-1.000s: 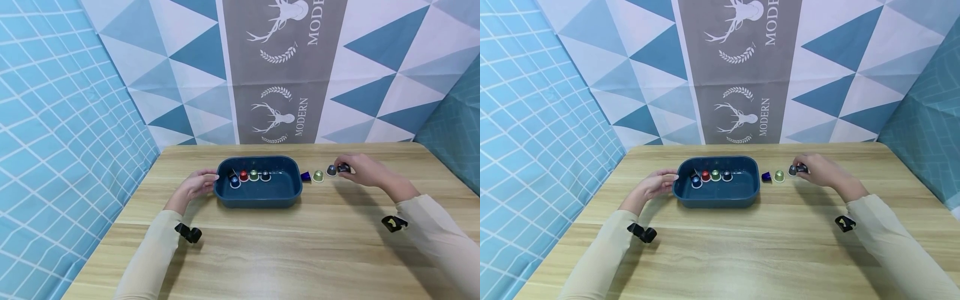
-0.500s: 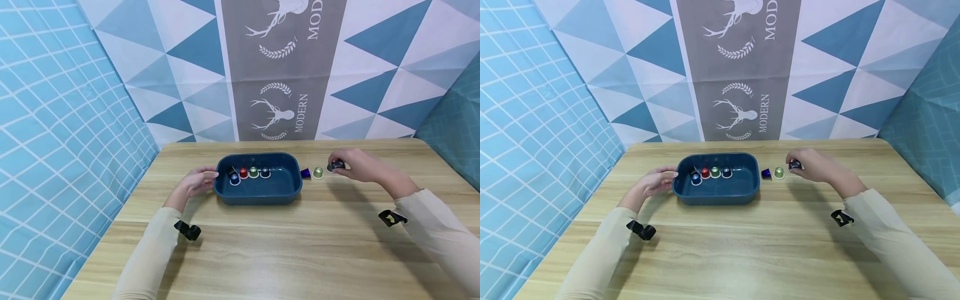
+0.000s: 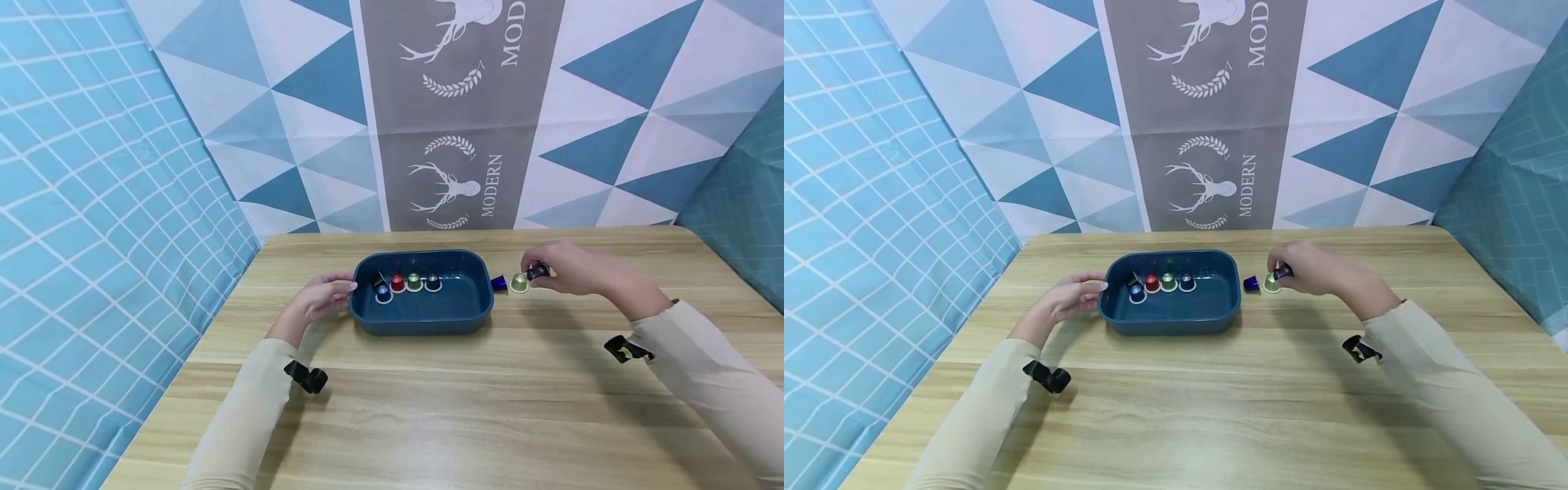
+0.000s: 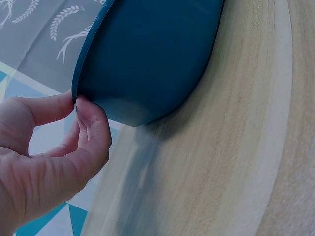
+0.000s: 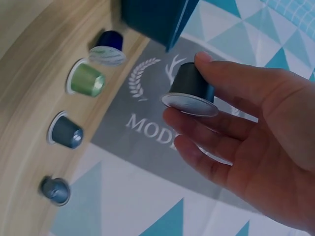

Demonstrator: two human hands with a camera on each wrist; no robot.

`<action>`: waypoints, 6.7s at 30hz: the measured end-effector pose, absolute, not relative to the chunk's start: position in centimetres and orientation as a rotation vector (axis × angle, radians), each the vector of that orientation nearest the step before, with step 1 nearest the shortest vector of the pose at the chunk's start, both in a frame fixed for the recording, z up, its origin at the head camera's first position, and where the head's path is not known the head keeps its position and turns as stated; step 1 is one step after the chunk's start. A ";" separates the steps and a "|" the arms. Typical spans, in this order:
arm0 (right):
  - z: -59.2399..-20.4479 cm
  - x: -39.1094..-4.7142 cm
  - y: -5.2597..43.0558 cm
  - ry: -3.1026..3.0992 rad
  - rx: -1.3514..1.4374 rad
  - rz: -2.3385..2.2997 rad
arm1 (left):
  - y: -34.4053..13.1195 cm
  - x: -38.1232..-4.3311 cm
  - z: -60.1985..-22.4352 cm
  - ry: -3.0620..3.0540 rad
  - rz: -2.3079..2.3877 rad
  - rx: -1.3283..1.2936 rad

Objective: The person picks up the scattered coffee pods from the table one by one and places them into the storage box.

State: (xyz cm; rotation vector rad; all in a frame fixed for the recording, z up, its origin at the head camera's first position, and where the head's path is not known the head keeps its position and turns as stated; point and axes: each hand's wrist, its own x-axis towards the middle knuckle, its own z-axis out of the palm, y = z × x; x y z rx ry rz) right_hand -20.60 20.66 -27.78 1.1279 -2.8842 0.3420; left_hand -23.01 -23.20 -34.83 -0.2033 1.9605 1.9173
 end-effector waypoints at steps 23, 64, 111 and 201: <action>-25.5 -21.8 13.8 -2.955 1.327 0.218 | -23.0 -23.0 -34.8 2.010 1.869 -0.168; -26.9 -26.3 3.1 -3.000 1.539 0.045 | -22.9 -22.7 -35.2 2.010 1.872 -0.193; -28.4 -27.1 -2.1 -3.160 1.424 -0.167 | -22.9 -23.1 -35.0 2.028 1.855 -0.198; -33.1 -27.0 22.1 -2.900 1.012 0.518 | -23.1 -22.9 -34.9 2.041 1.856 -0.199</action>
